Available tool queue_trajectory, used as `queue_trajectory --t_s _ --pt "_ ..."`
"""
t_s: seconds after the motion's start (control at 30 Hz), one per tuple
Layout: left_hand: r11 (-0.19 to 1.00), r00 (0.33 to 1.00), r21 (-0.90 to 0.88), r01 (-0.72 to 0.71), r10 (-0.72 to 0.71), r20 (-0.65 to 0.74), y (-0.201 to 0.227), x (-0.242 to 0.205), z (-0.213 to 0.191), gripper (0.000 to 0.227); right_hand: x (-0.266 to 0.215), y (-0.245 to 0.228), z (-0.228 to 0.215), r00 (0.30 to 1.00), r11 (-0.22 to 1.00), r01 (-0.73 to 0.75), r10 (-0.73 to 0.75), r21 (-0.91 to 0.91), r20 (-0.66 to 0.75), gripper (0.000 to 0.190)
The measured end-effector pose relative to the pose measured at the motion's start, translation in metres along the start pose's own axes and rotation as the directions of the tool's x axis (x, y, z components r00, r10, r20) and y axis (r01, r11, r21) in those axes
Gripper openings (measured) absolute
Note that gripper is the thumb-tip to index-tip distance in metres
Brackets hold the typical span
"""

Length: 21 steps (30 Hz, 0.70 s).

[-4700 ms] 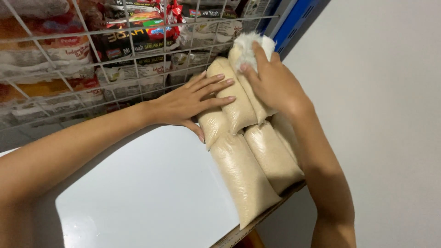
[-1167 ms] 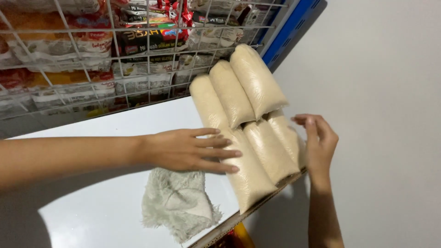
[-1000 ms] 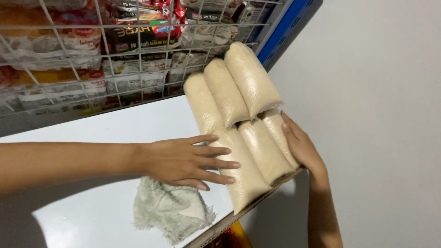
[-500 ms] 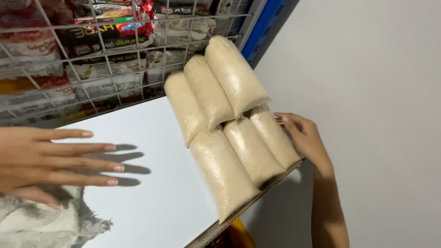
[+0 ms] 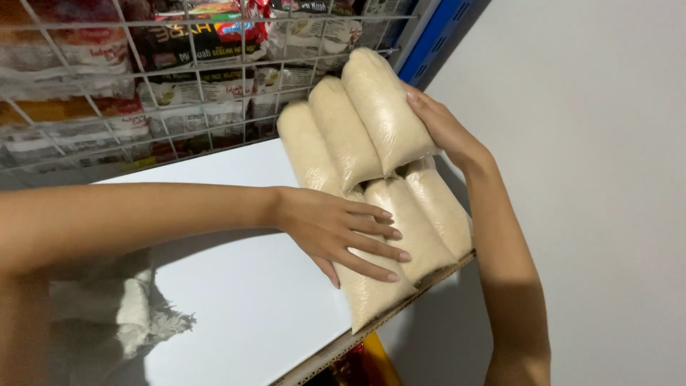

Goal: Cleaning and stacking plastic bags filled with rice using a cloth in a storage area.

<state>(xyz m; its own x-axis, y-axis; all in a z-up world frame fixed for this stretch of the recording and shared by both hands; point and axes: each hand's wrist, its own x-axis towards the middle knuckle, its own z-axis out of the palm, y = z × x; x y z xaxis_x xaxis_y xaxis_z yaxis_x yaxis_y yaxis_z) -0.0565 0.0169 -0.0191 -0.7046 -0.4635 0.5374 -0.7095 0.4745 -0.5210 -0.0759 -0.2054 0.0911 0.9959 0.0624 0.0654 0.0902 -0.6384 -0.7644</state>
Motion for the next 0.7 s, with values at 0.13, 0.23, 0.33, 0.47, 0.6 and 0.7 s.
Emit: queue_trajectory --t_s 0.13,0.23,0.33,0.47,0.6,0.7 --pt "0.999 0.998 0.003 -0.043 0.043 -0.035 -0.005 -0.001 0.009 0.069 -0.01 -0.025 0.015 0.998 0.998 -0.052 0.052 0.027 -0.02 0.063" --pt "0.998 0.997 -0.005 -0.063 0.063 -0.04 -0.006 -0.001 0.008 0.07 -0.014 -0.032 0.018 0.99 0.991 -0.12 0.124 0.061 -0.072 0.069" --pt "0.999 1.0 0.043 -0.028 0.027 0.009 -0.001 0.002 -0.004 0.071 -0.011 0.001 0.001 0.999 0.997 -0.022 0.02 0.073 0.029 0.073" --pt "0.999 0.999 0.019 0.05 -0.05 0.008 0.008 0.008 -0.007 0.074 -0.026 0.024 -0.006 1.0 0.995 0.0 -0.001 0.095 0.012 0.067" --pt "0.999 0.992 -0.044 -0.023 0.017 -0.121 0.006 0.019 0.014 0.07 -0.039 0.03 0.012 0.985 0.946 -0.171 0.164 0.274 0.049 0.07" --pt "0.998 0.99 -0.048 -0.032 0.025 -0.142 0.004 0.018 0.017 0.069 -0.041 0.044 0.015 0.926 0.841 -0.369 0.368 0.395 0.082 0.086"
